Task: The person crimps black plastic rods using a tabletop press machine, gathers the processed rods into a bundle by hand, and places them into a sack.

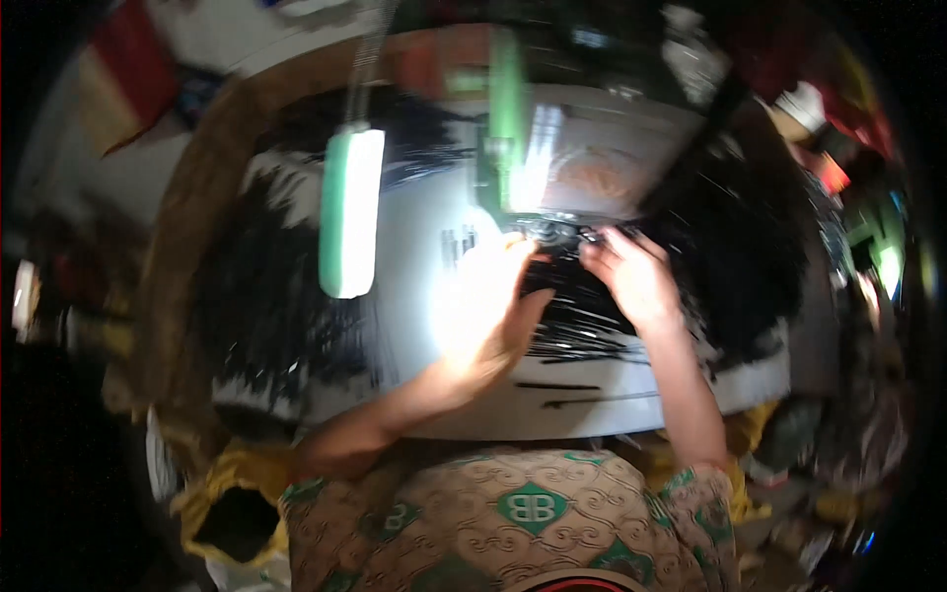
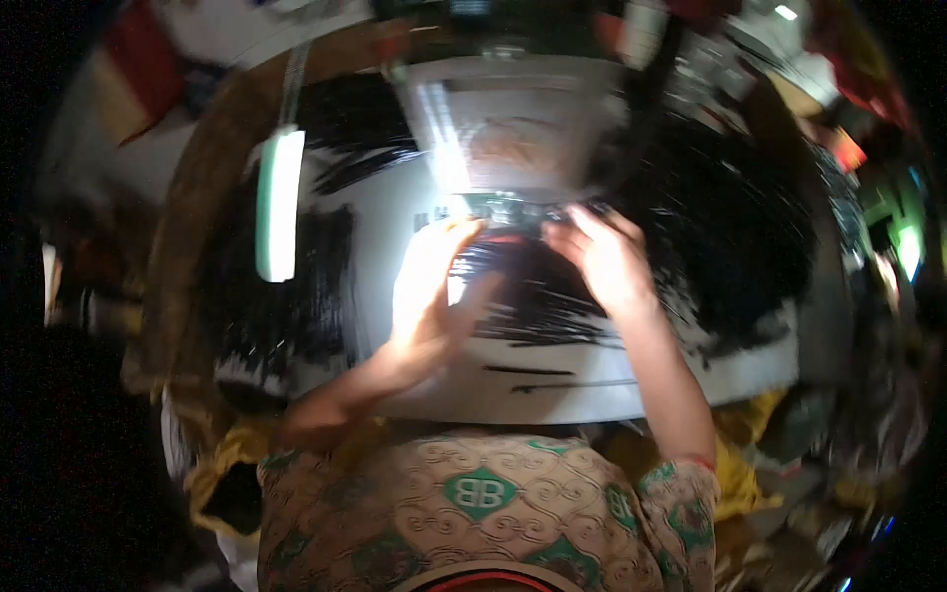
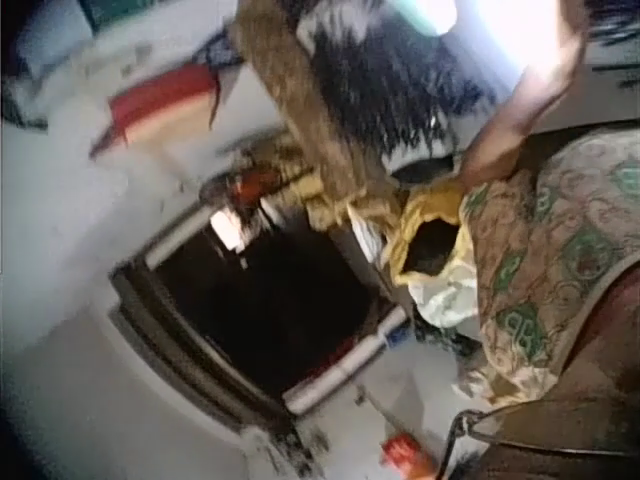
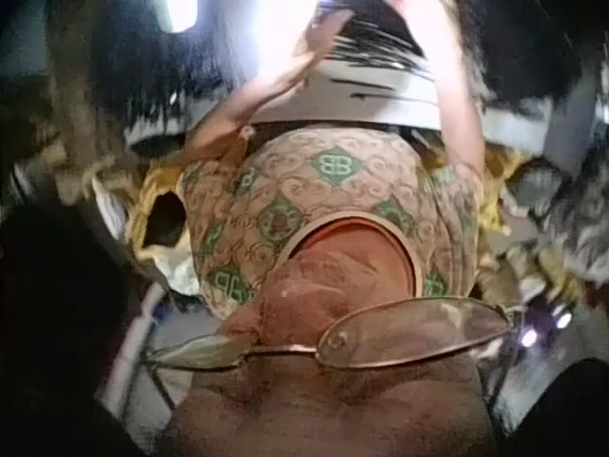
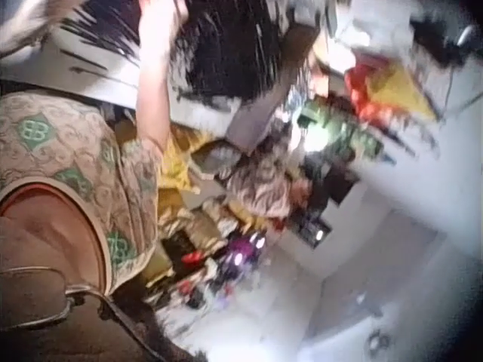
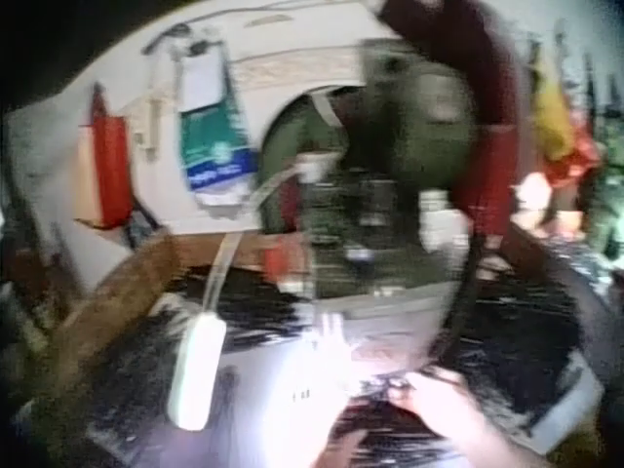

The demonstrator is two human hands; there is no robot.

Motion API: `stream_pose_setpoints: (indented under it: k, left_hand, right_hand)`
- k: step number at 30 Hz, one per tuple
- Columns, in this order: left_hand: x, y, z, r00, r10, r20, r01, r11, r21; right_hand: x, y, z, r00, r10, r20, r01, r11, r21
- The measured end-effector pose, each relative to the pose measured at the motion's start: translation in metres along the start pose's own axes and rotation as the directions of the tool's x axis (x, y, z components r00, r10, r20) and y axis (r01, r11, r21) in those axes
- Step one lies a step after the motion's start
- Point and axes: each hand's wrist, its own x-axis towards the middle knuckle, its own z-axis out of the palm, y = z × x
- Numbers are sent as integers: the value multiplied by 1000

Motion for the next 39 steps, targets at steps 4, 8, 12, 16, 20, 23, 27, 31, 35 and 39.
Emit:
stream_pose_setpoints:
  k: [4, 8, 12, 16, 20, 23, 27, 31, 35, 39]
  left_hand:
    - [5, 11, 1, 599, -529, 602, 799, 339, -497]
    - [18, -30, 20, 454, -557, 695, 773, -142, -619]
    - [28, -41, 26, 423, -624, 657, 687, -252, -681]
    - [28, -48, 25, 461, -657, 596, 662, -193, -724]
    - [26, -52, 24, 496, -661, 563, 644, -155, -750]
    - [25, -52, 24, 522, -636, 568, 638, -152, -755]
    - [25, -49, 27, 526, -662, 534, 611, -143, -779]
    - [22, -48, 26, 518, -674, 527, 604, -149, -783]
    - [20, -45, 27, 539, -662, 520, 590, -144, -795]
    - [19, -45, 27, 481, -702, 525, 576, -199, -793]
  right_hand:
    - [11, 3, -1, 997, -17, 69, 3, 980, 200]
    - [5, 2, 7, 998, -64, -18, 65, 991, 117]
    - [4, 3, 3, 996, -93, 15, 90, 986, 140]
    - [5, 7, 12, 995, -96, -18, 97, 991, 89]
    - [3, 9, 18, 994, -110, -14, 111, 991, 77]
    - [3, 10, 17, 992, -127, 4, 127, 991, 51]
    - [4, 13, 19, 987, -160, 7, 159, 984, 79]
    - [1, 13, 19, 992, -127, -3, 127, 988, 91]
    - [-1, 17, 17, 989, -150, -5, 150, 984, 101]
    - [1, 23, 19, 979, -203, -16, 203, 964, 174]
